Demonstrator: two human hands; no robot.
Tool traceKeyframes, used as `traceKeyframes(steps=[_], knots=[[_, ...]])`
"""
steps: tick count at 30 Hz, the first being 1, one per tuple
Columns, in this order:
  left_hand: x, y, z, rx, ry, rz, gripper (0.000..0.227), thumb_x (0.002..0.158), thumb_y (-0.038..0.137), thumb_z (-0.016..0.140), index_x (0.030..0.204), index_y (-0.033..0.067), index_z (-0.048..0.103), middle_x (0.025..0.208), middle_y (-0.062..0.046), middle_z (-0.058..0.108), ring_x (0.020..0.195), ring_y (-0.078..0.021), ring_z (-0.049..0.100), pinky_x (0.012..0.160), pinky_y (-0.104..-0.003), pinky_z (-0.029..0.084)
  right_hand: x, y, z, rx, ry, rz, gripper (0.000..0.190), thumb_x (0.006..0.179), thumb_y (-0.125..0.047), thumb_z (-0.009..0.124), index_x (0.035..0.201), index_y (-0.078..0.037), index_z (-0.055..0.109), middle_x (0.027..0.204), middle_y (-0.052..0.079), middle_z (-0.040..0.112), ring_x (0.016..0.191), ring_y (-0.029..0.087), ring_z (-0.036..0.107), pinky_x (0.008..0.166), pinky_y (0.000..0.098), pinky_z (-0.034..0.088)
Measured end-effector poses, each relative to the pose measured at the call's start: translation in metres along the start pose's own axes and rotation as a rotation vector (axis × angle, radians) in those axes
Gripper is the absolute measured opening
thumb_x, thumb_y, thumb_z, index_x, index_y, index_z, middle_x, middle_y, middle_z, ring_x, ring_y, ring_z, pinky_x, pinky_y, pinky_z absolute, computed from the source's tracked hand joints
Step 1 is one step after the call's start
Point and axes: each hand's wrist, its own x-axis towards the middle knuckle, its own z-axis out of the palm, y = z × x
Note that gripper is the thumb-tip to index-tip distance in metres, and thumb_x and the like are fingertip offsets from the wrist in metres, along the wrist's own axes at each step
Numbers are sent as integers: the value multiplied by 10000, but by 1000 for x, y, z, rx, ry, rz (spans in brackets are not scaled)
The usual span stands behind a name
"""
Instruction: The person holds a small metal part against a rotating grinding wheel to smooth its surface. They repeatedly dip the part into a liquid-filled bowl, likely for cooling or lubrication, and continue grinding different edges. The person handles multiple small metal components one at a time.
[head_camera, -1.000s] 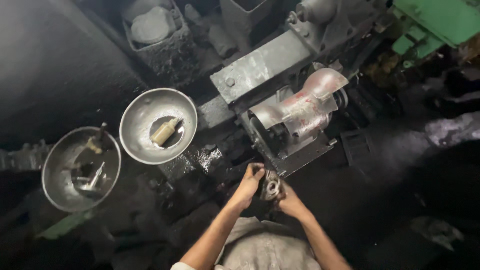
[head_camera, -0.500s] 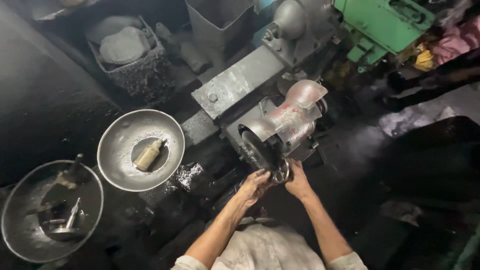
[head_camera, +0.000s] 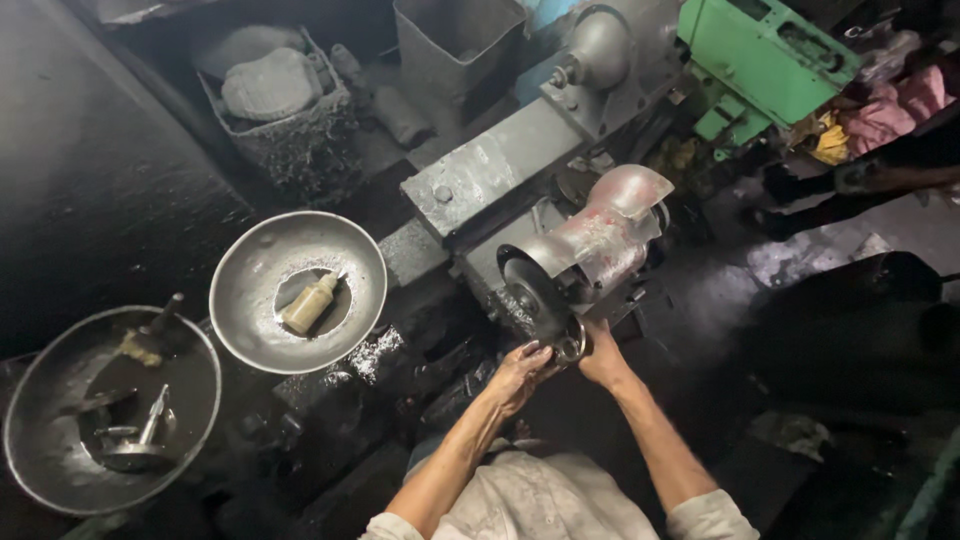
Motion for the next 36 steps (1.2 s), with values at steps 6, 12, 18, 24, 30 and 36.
traceKeyframes(steps=[6, 12, 18, 24, 30, 36], knots=[[-3, -6, -10, 32, 75, -9, 402, 942, 183, 724, 1289, 27, 593, 1201, -64, 696, 1119, -171, 673, 1034, -380, 553, 0, 10, 8, 168, -121, 78, 589, 748, 68, 723, 1318, -44, 622, 1233, 175, 699, 1156, 285, 667, 1012, 361, 512], [-7, -8, -20, 41, 37, 14, 420, 923, 167, 735, 1277, -13, 598, 1196, -74, 703, 1084, -173, 691, 1017, -362, 569, -9, 29, 21, 95, -59, -36, 549, 702, 115, 686, 1237, 36, 590, 1177, 197, 655, 1109, 295, 621, 952, 391, 480], [-18, -11, -28, 67, 27, 7, 369, 932, 158, 750, 1237, -4, 620, 1147, -85, 703, 1023, -169, 702, 976, -337, 581, -21, 42, 38, 209, -145, 171, 288, 792, 89, 650, 1065, 7, 693, 1017, 136, 766, 972, 237, 712, 875, 363, 550], [-42, 12, -28, 213, 94, -64, 390, 882, 156, 778, 1217, -6, 660, 1087, -44, 729, 968, -119, 694, 921, -284, 576, -52, 34, 65, 440, -109, 138, 455, 763, 119, 621, 1199, -2, 663, 1127, 106, 753, 1070, 199, 693, 939, 336, 537], [-85, 67, -30, 709, 36, 69, 369, 877, 106, 794, 1205, -34, 703, 1013, -15, 716, 926, -83, 636, 839, -255, 539, -89, -3, 98, 730, -184, 723, 483, 815, 53, 708, 1267, -98, 630, 1058, 56, 725, 869, 191, 665, 679, 394, 539], [-66, 51, -20, 790, 17, 303, 305, 1059, 197, 590, 1331, 62, 617, 1131, 38, 610, 1044, -63, 545, 912, -232, 469, -83, -9, 127, 1273, -30, 565, 341, 881, 33, 616, 1216, -2, 667, 1058, 68, 714, 840, 122, 689, 688, 261, 551]])
